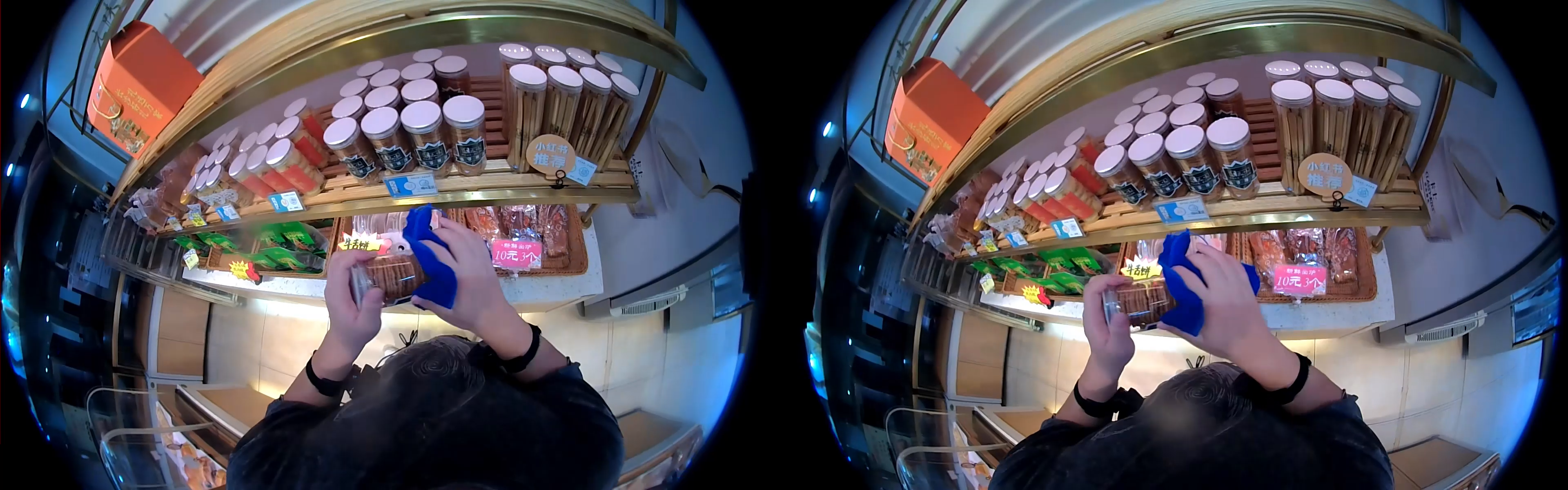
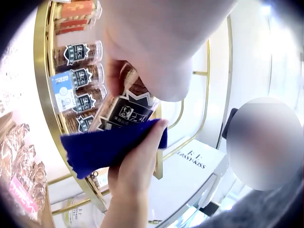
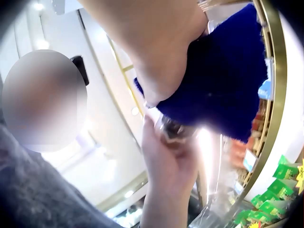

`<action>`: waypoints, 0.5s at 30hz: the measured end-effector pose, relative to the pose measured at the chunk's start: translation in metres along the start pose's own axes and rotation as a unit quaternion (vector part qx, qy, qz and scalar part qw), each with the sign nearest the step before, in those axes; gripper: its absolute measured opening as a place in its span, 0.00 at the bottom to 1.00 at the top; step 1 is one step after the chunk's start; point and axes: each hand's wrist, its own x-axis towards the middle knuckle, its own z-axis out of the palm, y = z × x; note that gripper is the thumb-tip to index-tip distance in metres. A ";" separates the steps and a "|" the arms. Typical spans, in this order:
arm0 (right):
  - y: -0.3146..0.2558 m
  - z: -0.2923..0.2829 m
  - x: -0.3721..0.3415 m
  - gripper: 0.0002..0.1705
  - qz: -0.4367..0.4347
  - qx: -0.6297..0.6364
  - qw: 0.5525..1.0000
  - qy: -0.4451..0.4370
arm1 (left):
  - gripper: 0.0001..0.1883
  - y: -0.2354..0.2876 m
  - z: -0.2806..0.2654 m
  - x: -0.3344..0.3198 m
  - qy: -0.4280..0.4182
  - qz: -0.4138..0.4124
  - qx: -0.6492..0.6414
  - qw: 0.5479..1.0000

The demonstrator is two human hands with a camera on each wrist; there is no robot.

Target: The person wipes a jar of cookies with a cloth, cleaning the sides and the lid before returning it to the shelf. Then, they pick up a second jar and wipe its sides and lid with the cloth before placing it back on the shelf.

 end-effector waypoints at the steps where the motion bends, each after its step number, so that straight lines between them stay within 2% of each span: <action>1: -0.009 0.002 0.000 0.42 0.036 0.008 0.998 -0.043 | 0.23 0.007 0.005 0.004 -0.007 0.064 0.019 0.998; 2: -0.013 0.004 -0.002 0.42 0.034 0.024 0.998 -0.050 | 0.23 0.010 0.007 0.004 -0.014 0.060 0.014 0.998; 4: -0.017 -0.006 0.000 0.36 0.041 0.050 0.997 -0.052 | 0.23 0.012 0.011 0.006 -0.025 0.131 0.025 0.991; 5: -0.011 -0.011 0.000 0.36 0.049 0.048 0.996 -0.051 | 0.22 0.013 0.013 0.004 -0.025 0.139 0.016 0.990; 7: 0.004 -0.022 0.002 0.32 0.101 0.165 0.966 -0.169 | 0.22 0.022 0.012 0.005 -0.051 0.160 0.014 0.986; 8: 0.015 -0.025 0.001 0.26 0.104 0.200 0.954 -0.195 | 0.21 0.026 0.011 0.005 -0.073 0.185 0.018 0.980; 9: 0.025 -0.032 0.001 0.25 0.156 0.307 0.900 -0.266 | 0.22 0.028 0.011 0.005 -0.083 0.191 0.014 0.978; 10: 0.034 -0.040 -0.001 0.24 0.203 0.406 0.827 -0.332 | 0.22 0.030 0.011 0.005 -0.083 0.192 0.014 0.978; 12: 0.062 -0.029 -0.028 0.26 0.169 0.555 0.761 -0.291 | 0.23 0.035 0.016 0.007 -0.096 0.237 -0.034 0.966; 13: 0.070 -0.034 -0.035 0.32 0.164 0.590 0.738 -0.284 | 0.25 0.033 0.021 0.007 -0.073 0.259 -0.053 0.962; 14: 0.069 -0.034 -0.042 0.32 0.162 0.590 0.738 -0.284 | 0.25 0.034 0.025 0.009 -0.072 0.260 -0.052 0.961; 15: 0.065 -0.034 -0.049 0.35 0.180 0.643 0.718 -0.196 | 0.25 0.037 0.030 0.013 -0.070 0.246 -0.023 0.967</action>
